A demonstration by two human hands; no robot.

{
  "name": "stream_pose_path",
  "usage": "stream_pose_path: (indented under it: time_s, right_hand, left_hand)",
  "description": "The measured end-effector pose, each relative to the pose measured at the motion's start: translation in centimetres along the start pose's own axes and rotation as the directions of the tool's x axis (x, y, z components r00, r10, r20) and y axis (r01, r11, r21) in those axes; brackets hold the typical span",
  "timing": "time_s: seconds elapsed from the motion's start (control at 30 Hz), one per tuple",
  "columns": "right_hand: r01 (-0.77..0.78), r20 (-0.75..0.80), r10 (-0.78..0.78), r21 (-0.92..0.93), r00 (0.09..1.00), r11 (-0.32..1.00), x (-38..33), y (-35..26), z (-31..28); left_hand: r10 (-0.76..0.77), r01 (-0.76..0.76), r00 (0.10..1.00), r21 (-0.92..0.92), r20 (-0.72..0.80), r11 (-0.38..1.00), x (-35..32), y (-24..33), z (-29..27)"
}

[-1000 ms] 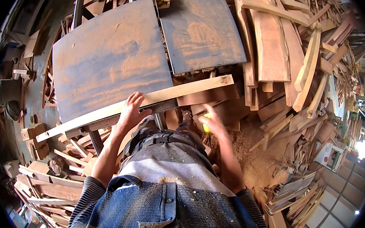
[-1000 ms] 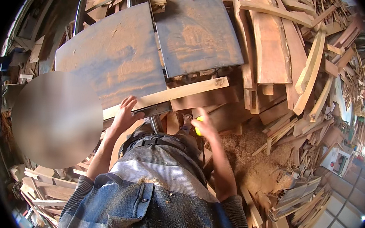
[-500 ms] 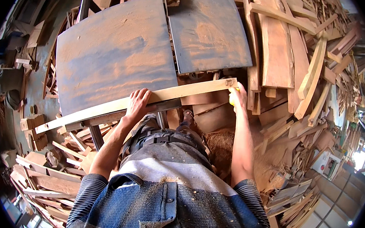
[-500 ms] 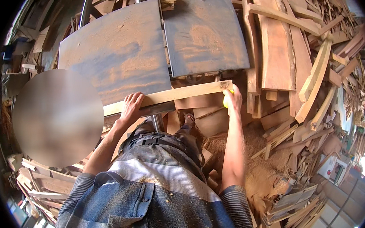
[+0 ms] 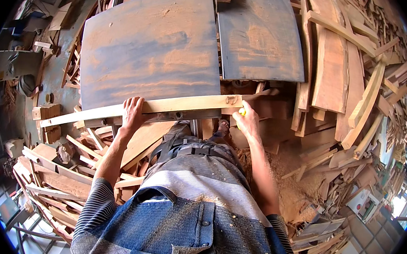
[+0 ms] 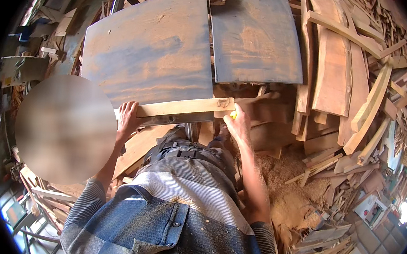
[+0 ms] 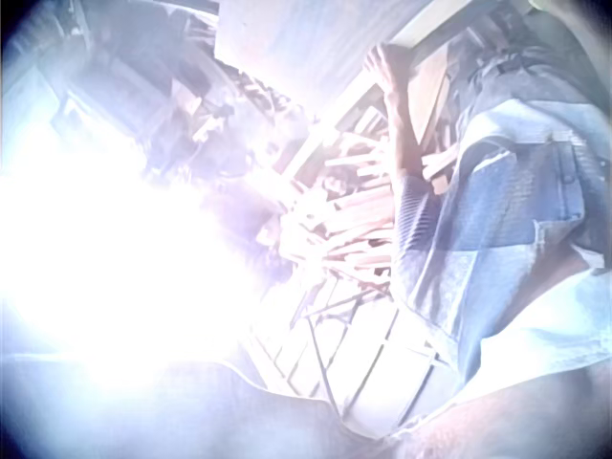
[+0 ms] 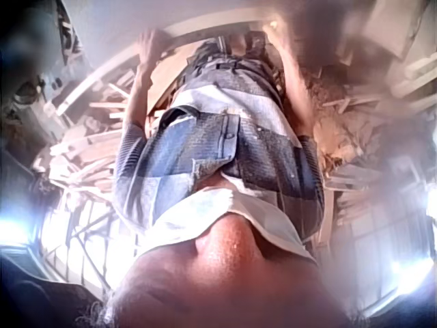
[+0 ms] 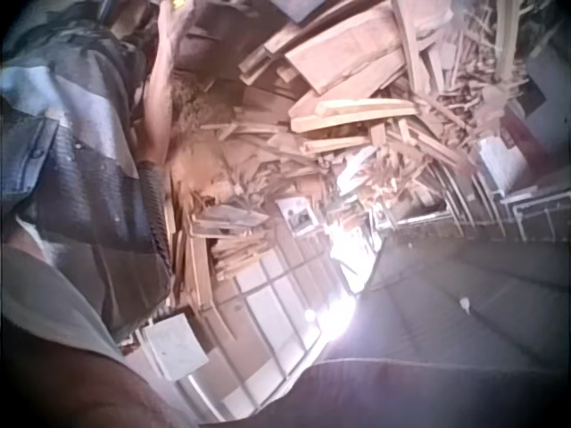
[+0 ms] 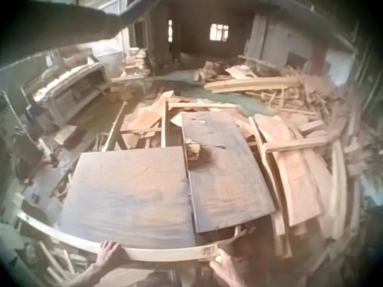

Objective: The person measures wood planks with a tape measure, handling multiple pieces of wood on and around a saw table.

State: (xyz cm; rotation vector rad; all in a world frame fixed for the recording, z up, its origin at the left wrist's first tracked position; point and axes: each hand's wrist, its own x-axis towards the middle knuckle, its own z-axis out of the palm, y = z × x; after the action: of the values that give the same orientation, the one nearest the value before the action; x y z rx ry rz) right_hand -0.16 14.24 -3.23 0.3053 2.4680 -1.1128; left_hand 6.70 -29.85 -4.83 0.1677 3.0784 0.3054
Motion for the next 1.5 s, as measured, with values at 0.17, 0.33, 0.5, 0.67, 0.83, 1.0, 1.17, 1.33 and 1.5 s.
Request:
stream_pose_path:
  time_s: [0.17,0.33,0.5,0.67,0.83,1.0,1.17,1.33,1.5]
  right_hand:
    - [-0.014,-0.043,0.016,0.042,0.999,0.999,-0.1,0.5,0.7]
    - [-0.089,-0.092,0.107,0.18,0.99,0.98,-1.1,2.3,0.7]
    - [-0.144,-0.063,0.163,0.233,0.985,0.962,-4.2,5.9,1.0]
    - [-0.268,0.005,0.268,-0.007,0.963,0.963,-7.3,13.6,3.5]
    - [-0.316,0.011,0.319,-0.109,0.948,0.942,-10.8,18.0,5.3]
    - [-0.076,0.027,0.082,-0.173,0.996,0.982,-12.4,19.4,5.1]
    - [-0.079,0.116,0.097,-0.151,0.989,0.985,-10.3,18.8,6.2]
    - [-0.168,0.165,0.198,-0.178,0.966,0.97,-8.2,16.3,5.3]
    - [-0.185,0.205,0.221,-0.179,0.954,0.966,-7.2,15.1,3.8]
  left_hand:
    - [0.014,-0.012,0.999,-0.05,0.041,0.999,0.2,-0.3,0.6]
    - [0.115,-0.113,0.993,-0.085,0.021,0.99,1.4,2.8,1.4]
    - [0.105,-0.103,0.993,0.051,-0.049,0.993,1.8,4.7,3.4]
    - [0.17,-0.168,0.985,0.06,-0.022,0.984,2.8,3.7,4.1]
    - [0.232,-0.228,0.971,0.063,-0.061,0.972,5.9,3.4,3.4]
    - [0.194,-0.193,0.974,0.021,-0.114,0.981,9.9,2.0,2.2]
    - [0.201,-0.177,0.98,0.46,-0.004,0.87,16.4,-1.8,1.0]
    - [0.157,-0.139,0.975,0.121,-0.157,0.983,20.7,-1.8,3.0]
    - [0.047,-0.024,0.99,0.171,-0.132,0.985,22.6,-3.4,4.3]
